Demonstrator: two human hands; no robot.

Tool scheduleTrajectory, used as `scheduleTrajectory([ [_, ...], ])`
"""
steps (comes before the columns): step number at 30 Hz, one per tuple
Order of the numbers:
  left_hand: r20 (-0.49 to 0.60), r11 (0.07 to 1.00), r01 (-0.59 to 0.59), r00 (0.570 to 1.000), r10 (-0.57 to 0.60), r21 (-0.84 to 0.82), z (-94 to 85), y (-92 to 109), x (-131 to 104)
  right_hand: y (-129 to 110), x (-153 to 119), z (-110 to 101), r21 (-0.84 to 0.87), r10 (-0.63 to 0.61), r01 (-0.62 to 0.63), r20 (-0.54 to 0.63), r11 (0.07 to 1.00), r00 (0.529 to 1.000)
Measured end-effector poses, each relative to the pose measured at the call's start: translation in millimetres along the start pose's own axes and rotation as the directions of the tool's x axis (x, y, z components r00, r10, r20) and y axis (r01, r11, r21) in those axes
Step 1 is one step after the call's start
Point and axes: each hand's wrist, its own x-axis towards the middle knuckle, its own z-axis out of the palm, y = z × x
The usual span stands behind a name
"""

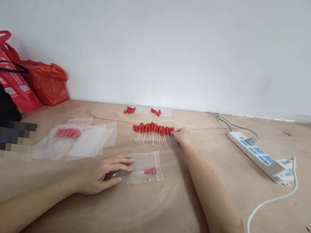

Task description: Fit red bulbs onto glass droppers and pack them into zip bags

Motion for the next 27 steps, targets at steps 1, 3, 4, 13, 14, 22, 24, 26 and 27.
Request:
scheduleTrajectory([
  [1,0.003,1.0,0.005,1.0,-0.005,0.001,-0.1,0.1,0.1,-0.1,1.2,0.4,0.007,0.013,-0.013,0.002,1.0,1.0],
  [3,0.006,1.0,0.012,1.0,-0.012,0.003,-0.1,0.1,0.6,-0.1,3.4,0.5,0.034,0.04,-0.04,0.002,0.999,0.999],
  [4,0.006,1.0,0.013,1.0,-0.013,0.004,-0.1,0.0,0.7,0.0,4.4,0.4,0.054,0.052,-0.052,0.001,0.997,0.999],
  [13,0.011,1.0,0.008,1.0,-0.008,0.007,0.4,-0.5,-0.3,2.8,1.5,-15.0,0.464,0.053,-0.096,0.104,0.88,0.993],
  [14,0.007,1.0,0.005,1.0,-0.006,0.006,0.5,-0.5,0.0,4.2,-1.7,-18.6,0.509,0.036,-0.09,0.114,0.856,0.993],
  [22,-0.002,1.0,-0.003,1.0,0.003,-0.009,1.7,-2.7,0.9,20.6,-65.6,-27.6,0.711,-0.077,-0.025,0.112,0.703,0.991],
  [24,0.003,1.0,-0.003,1.0,0.003,-0.006,1.6,-3.1,0.6,21.2,-82.5,-24.2,0.724,-0.086,-0.002,0.084,0.69,0.993],
  [26,-0.001,1.0,-0.004,1.0,0.004,-0.009,1.2,-3.2,0.4,19.6,-94.1,-20.6,0.723,-0.097,0.017,0.069,0.69,0.993],
  [27,-0.002,1.0,-0.006,1.0,0.006,-0.011,1.0,-3.3,0.5,18.2,-97.9,-18.9,0.725,-0.098,0.019,0.067,0.689,0.993],
])
